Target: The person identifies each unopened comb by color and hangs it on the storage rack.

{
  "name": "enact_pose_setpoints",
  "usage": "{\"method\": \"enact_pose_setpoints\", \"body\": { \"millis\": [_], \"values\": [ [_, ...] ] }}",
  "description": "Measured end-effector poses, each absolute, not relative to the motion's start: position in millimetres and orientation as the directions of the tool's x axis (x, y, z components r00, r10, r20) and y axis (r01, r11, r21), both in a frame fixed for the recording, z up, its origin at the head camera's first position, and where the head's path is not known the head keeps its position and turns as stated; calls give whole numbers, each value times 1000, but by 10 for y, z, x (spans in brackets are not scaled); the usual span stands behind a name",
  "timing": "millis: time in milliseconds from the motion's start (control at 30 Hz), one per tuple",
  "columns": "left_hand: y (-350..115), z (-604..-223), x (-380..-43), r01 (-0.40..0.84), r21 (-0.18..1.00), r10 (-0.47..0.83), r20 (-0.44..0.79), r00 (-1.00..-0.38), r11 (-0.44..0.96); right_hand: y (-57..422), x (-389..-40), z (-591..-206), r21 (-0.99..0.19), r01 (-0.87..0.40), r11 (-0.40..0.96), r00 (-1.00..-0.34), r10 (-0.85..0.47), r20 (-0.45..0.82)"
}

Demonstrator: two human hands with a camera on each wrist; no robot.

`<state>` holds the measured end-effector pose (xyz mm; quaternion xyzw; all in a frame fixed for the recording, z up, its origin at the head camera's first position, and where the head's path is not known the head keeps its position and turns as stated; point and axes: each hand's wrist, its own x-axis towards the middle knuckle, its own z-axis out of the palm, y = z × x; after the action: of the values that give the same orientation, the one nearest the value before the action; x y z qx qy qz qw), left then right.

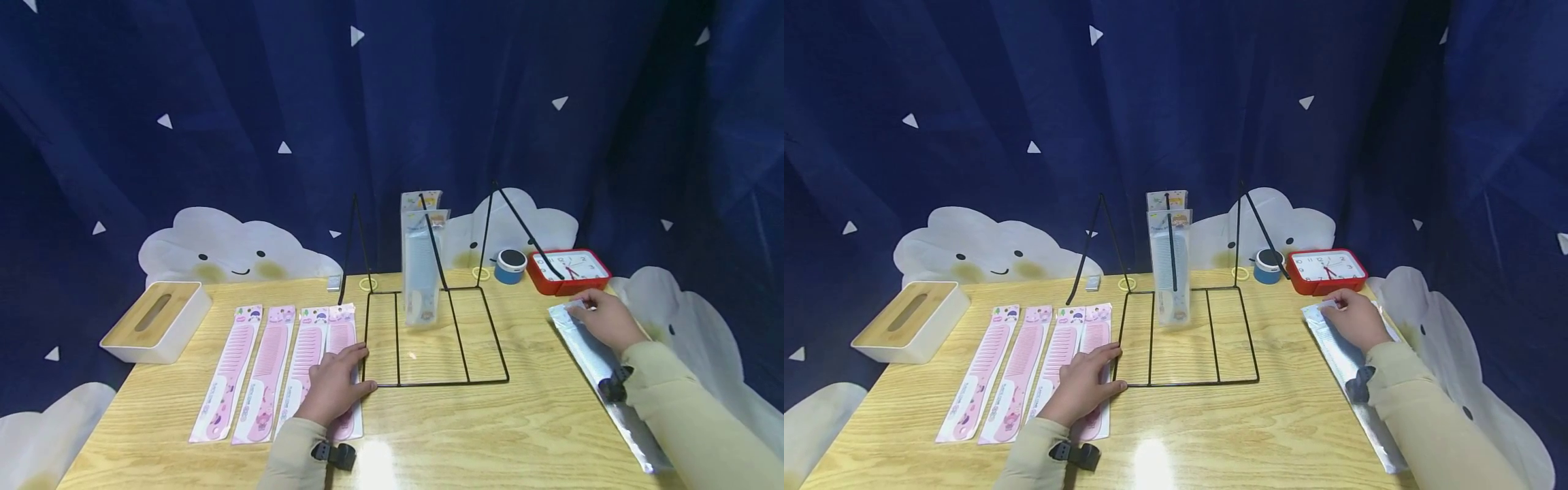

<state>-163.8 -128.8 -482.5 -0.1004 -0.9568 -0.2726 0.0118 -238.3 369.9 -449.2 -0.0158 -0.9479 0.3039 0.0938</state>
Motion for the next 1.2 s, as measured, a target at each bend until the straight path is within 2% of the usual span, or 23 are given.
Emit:
{"method": "enact_pose_setpoints", "body": {
  "millis": [400,700,967,1100,1200],
  "values": [
    [-1287,-4826,-1646,192,511,183,69,-981,838,3041,-2165,-4033,-673,-182,717,-958,27,287],
    [-1287,-4828,-1649,194,512,185,70,-980,837,2430,-1832,-3641,-717,-300,629,-928,-17,372],
    [-1284,-4821,-1656,206,514,196,75,-978,833,1915,-1479,-3362,-814,-488,315,-865,-50,499],
    [-1284,-4829,-1661,204,508,193,74,-978,837,1683,-1377,-3219,-803,-559,207,-828,-81,555],
    [-1294,-4841,-1651,204,508,192,76,-978,837,1550,-1355,-3134,-799,-570,190,-821,-100,562]
  ]
}}
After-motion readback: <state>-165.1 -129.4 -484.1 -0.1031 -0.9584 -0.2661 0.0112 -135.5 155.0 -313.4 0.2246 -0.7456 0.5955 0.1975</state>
